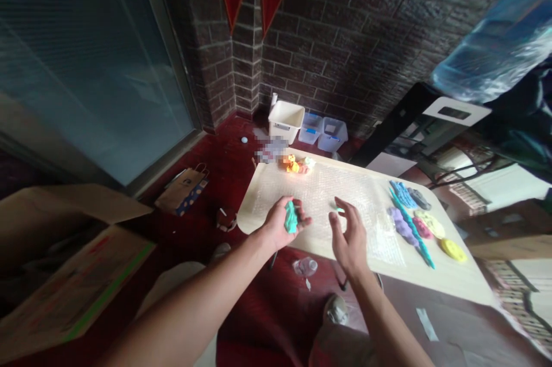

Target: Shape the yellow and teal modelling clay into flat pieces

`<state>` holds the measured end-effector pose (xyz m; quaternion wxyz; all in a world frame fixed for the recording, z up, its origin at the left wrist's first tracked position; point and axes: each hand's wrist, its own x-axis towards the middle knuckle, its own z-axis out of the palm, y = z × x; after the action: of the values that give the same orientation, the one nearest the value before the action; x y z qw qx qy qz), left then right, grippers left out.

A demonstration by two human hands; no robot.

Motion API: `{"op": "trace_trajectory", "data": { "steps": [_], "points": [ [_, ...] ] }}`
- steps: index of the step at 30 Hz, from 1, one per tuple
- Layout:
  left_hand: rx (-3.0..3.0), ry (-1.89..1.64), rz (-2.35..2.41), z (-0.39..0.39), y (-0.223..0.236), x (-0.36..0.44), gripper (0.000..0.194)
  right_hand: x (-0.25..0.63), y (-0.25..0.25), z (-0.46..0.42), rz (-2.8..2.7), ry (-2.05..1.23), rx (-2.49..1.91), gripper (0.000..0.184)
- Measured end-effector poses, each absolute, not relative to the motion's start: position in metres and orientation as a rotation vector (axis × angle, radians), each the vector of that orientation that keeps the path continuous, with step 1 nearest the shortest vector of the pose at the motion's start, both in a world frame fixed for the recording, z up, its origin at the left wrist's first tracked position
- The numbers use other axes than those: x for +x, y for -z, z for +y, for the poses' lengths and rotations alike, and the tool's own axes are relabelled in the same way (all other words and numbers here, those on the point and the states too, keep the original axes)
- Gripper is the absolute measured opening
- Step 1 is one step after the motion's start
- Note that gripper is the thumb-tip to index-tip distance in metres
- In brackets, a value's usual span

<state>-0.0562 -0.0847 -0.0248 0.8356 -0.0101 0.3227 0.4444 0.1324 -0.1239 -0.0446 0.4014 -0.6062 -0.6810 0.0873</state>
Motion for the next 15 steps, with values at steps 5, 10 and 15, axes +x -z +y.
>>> {"op": "trace_trajectory", "data": {
  "steps": [5, 10, 15],
  "points": [
    [-0.014, -0.903, 0.609, -0.128, 0.03, -0.033, 0.021, 0.072, 0.03, -0.176, -1.988, -0.3, -1.153, 0.053],
    [0.041, -0.772, 0.418, -0.188, 0.029, -0.028, 0.034, 0.062, 0.033, -0.207, -2.052, -0.277, -1.132, 0.043],
    [0.041, -0.714, 0.405, -0.23, 0.019, -0.055, 0.05, 0.071, 0.032, -0.241, -1.934, -0.384, -1.213, 0.035]
  ]
}}
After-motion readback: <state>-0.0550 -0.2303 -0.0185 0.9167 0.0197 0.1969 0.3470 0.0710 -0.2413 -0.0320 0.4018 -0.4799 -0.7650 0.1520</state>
